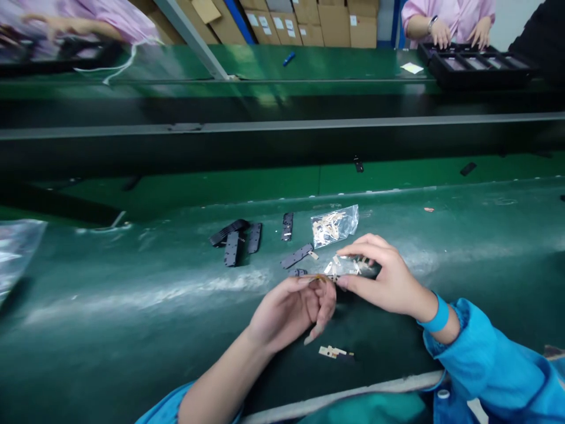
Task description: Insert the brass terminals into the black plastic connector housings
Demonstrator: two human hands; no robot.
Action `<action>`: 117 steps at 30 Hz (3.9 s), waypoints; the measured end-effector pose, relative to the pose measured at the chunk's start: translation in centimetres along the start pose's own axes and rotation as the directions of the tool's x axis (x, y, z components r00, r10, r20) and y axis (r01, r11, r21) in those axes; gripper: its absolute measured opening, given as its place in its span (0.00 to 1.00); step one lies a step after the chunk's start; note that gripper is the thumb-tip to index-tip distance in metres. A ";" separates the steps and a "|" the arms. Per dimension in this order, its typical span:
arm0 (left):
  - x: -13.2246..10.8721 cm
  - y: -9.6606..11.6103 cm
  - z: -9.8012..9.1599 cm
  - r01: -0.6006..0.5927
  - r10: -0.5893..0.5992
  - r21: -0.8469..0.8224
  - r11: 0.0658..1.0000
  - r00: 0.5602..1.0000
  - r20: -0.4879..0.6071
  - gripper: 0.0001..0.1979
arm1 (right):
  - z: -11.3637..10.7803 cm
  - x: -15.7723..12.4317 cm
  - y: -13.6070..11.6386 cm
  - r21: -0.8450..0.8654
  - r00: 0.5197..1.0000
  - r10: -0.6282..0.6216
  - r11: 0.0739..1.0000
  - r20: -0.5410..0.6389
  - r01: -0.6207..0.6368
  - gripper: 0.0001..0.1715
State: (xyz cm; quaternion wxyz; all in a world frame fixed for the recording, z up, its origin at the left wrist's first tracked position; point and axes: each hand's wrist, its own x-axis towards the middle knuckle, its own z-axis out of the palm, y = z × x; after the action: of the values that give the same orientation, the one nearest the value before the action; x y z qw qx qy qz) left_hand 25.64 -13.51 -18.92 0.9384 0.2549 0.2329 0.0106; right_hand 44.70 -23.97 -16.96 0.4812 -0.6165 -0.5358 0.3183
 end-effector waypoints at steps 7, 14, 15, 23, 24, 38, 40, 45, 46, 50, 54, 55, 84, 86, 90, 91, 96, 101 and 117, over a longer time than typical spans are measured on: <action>0.4 -1.8 -0.7 0.108 -0.050 -0.180 0.978 0.953 0.298 0.30 | 1.2 -0.4 0.0 0.123 0.995 -0.104 0.987 -0.008 0.104 0.17; 0.5 -3.0 -0.7 0.214 -0.117 -0.169 0.962 0.883 0.454 0.35 | 1.8 -0.4 -0.4 0.192 0.991 -0.085 0.976 -0.104 0.104 0.09; 0.4 -3.1 -0.7 0.233 -0.137 -0.154 0.960 0.873 0.469 0.36 | 1.7 -0.4 -0.5 0.189 0.991 -0.096 0.975 -0.096 0.113 0.08; 0.3 -3.0 -0.5 0.351 -0.294 -0.045 0.935 0.842 0.452 0.41 | 1.4 -0.6 -1.2 0.235 0.996 -0.067 0.969 -0.055 0.078 0.07; 0.3 -3.0 -0.4 0.358 -0.309 -0.032 0.933 0.844 0.439 0.41 | 1.4 -0.6 -1.3 0.249 0.997 -0.055 0.966 -0.055 0.067 0.07; -0.2 -0.4 1.6 -0.229 0.425 0.642 0.732 0.890 -0.167 0.11 | 0.7 -0.4 -1.2 0.079 0.987 0.161 0.984 -0.021 -0.159 0.06; -0.3 -0.4 1.8 -0.236 0.461 0.682 0.692 0.872 -0.167 0.09 | 0.8 -0.4 -1.2 0.083 0.985 0.172 0.982 -0.011 -0.170 0.06; -0.5 -0.6 1.8 -0.259 0.513 0.724 0.639 0.845 -0.151 0.06 | 1.1 -0.5 -1.0 0.101 0.968 0.247 0.965 -0.033 -0.243 0.04; -0.5 -0.6 1.8 -0.262 0.515 0.726 0.636 0.844 -0.147 0.06 | 1.2 -0.5 -1.0 0.108 0.965 0.260 0.961 -0.041 -0.255 0.05; -0.5 -0.8 1.7 -0.251 0.503 0.718 0.649 0.850 -0.157 0.07 | 1.5 -0.5 -0.8 0.156 0.952 0.301 0.945 -0.060 -0.289 0.06; -0.3 -0.7 1.9 -0.245 0.498 0.709 0.661 0.850 -0.171 0.06 | 1.5 -0.4 -0.6 0.223 0.930 0.357 0.917 -0.088 -0.331 0.12; -0.3 -0.7 1.9 -0.248 0.501 0.712 0.657 0.849 -0.168 0.06 | 1.5 -0.4 -0.6 0.245 0.925 0.370 0.907 -0.081 -0.341 0.13; -0.3 0.4 1.5 -0.135 0.339 0.571 0.809 0.902 -0.267 0.25 | 2.2 -0.6 -0.5 0.487 0.853 0.488 0.709 0.184 -0.510 0.16; -0.3 0.3 1.5 -0.127 0.336 0.588 0.799 0.905 -0.261 0.26 | 2.3 -0.6 -0.5 0.472 0.853 0.493 0.719 0.170 -0.510 0.16; -0.3 0.3 1.5 -0.105 0.329 0.614 0.782 0.907 -0.265 0.26 | 2.4 -0.7 -0.3 0.442 0.864 0.479 0.748 0.157 -0.495 0.17; -0.3 0.3 1.5 -0.104 0.330 0.619 0.779 0.906 -0.264 0.26 | 2.4 -0.7 -0.3 0.439 0.865 0.479 0.751 0.151 -0.493 0.18; -0.4 0.5 1.6 -0.127 0.356 0.642 0.756 0.903 -0.241 0.25 | 2.1 -0.6 -0.3 0.432 0.861 0.480 0.749 0.169 -0.502 0.19; -0.6 0.8 1.6 -0.139 0.357 0.659 0.739 0.911 -0.209 0.23 | 1.9 -0.7 -0.2 0.423 0.854 0.472 0.742 0.220 -0.520 0.17; -0.3 0.1 1.2 -0.135 0.328 0.609 0.782 0.919 -0.217 0.25 | 2.6 -0.6 -1.0 0.620 0.832 0.511 0.587 0.216 -0.521 0.14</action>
State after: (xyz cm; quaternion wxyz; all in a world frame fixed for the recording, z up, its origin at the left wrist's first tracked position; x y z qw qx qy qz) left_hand 25.91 -14.06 -17.83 0.7572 0.5517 0.3363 0.0956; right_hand 41.85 -23.90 -16.94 0.5484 -0.5333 -0.1907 0.6152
